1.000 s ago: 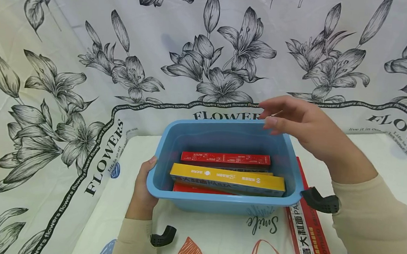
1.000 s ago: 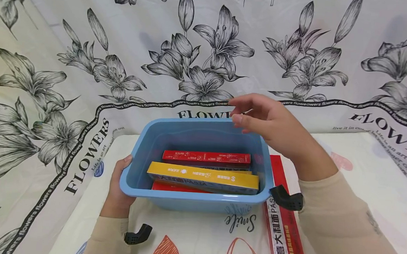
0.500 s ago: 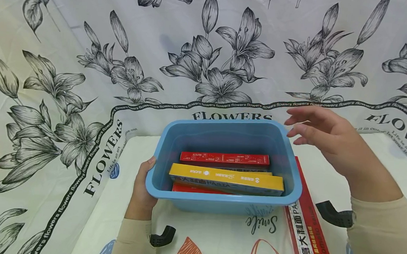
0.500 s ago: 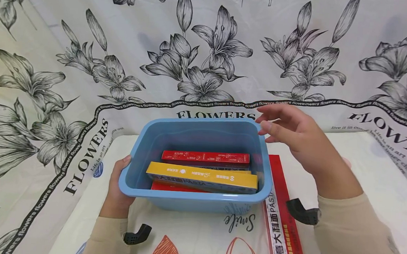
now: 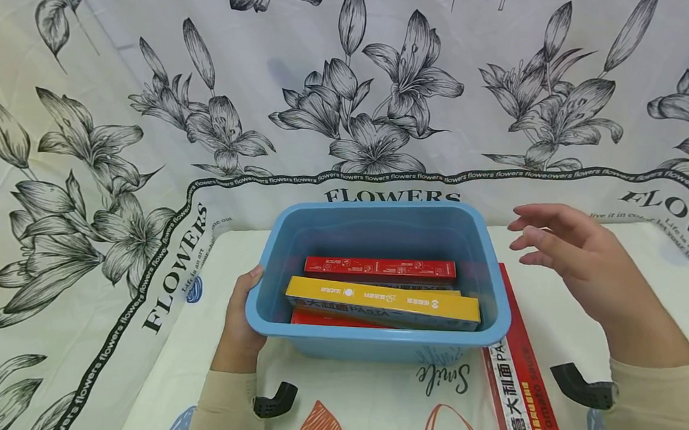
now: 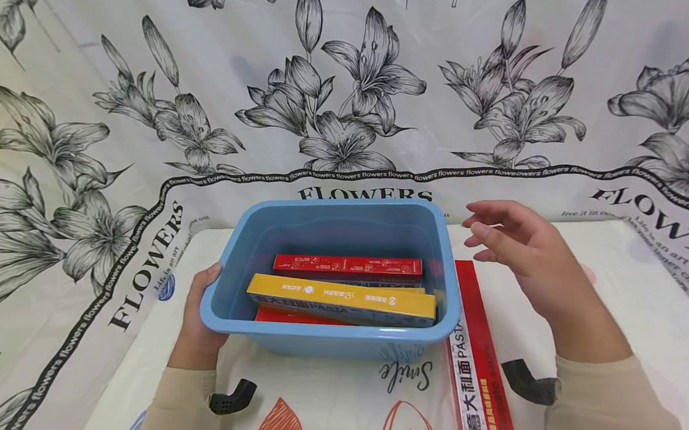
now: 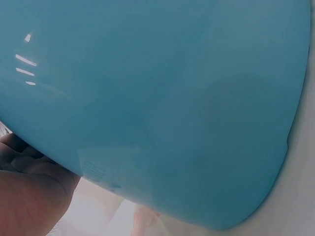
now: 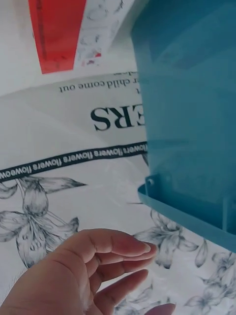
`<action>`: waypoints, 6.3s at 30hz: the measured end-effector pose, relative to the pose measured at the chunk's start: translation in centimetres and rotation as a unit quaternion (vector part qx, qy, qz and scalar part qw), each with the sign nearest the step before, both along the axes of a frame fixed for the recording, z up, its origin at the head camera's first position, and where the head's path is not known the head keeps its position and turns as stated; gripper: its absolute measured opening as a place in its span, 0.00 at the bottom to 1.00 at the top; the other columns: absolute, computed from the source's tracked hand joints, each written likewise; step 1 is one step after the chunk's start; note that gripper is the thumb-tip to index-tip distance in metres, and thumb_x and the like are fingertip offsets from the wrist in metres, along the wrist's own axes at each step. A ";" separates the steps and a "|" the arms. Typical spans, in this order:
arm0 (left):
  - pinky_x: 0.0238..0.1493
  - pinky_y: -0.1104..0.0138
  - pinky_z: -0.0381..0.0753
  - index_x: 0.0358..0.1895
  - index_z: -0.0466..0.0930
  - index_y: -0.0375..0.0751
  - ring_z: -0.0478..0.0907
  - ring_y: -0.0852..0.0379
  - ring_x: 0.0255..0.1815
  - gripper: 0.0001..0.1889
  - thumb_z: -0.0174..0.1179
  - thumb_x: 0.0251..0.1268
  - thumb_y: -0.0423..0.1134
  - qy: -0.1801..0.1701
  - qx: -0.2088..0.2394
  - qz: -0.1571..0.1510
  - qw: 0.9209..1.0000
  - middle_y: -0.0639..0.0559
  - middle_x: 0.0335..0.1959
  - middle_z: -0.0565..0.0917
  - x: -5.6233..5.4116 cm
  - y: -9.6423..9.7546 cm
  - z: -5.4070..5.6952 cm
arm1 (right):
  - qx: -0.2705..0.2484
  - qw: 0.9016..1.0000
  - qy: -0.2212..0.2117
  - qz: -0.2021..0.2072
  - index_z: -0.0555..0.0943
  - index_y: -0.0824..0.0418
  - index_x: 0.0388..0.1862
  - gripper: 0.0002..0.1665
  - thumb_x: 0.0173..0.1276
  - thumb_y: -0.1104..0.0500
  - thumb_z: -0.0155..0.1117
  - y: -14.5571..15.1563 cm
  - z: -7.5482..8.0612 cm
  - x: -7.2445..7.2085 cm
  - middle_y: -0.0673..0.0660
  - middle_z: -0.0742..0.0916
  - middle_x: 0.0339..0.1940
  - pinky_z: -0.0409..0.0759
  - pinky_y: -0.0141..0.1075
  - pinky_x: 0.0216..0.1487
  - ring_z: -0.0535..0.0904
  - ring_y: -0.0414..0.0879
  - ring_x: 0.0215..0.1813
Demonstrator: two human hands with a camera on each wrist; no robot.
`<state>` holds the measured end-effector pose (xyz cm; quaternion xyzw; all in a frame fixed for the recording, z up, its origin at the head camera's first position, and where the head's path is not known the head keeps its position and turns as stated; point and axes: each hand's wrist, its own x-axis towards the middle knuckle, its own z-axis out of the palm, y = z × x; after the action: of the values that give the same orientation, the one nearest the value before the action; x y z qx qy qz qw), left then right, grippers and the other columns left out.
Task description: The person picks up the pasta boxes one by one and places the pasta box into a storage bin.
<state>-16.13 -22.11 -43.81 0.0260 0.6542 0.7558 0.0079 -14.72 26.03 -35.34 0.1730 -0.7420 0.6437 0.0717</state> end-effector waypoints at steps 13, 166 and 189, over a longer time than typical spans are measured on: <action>0.76 0.27 0.52 0.88 0.60 0.47 0.61 0.36 0.81 0.41 0.44 0.77 0.62 0.000 -0.001 0.007 1.000 0.45 0.83 0.66 0.0 0.1 -0.2 | 0.014 0.998 -0.047 -0.031 0.79 0.57 0.74 0.22 0.86 0.66 0.58 1.4 -4.1 0.5 0.58 0.82 0.64 0.85 0.32 0.51 0.84 0.47 0.56; 0.74 0.28 0.58 0.87 0.58 0.47 0.62 0.35 0.80 0.42 0.46 0.76 0.63 -0.016 -0.002 0.018 1.000 0.44 0.82 0.66 0.3 0.1 0.3 | -0.028 0.945 -0.319 0.069 0.55 0.77 0.82 0.40 0.84 0.61 0.61 4.2 -10.5 1.7 0.62 0.88 0.58 0.88 0.57 0.51 0.89 0.60 0.55; 0.76 0.30 0.55 0.88 0.58 0.45 0.61 0.35 0.80 0.41 0.42 0.78 0.63 0.000 0.004 0.003 1.000 0.44 0.83 0.65 0.2 -0.1 -0.1 | 0.007 0.973 -0.232 0.016 0.56 0.76 0.84 0.38 0.87 0.61 0.57 5.6 -9.1 2.1 0.49 0.89 0.59 0.90 0.51 0.48 0.89 0.51 0.54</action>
<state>-15.94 -22.18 -43.89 0.0242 0.6515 0.7583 0.0050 -12.62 31.62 -44.44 0.0313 -0.7400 0.6621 -0.1142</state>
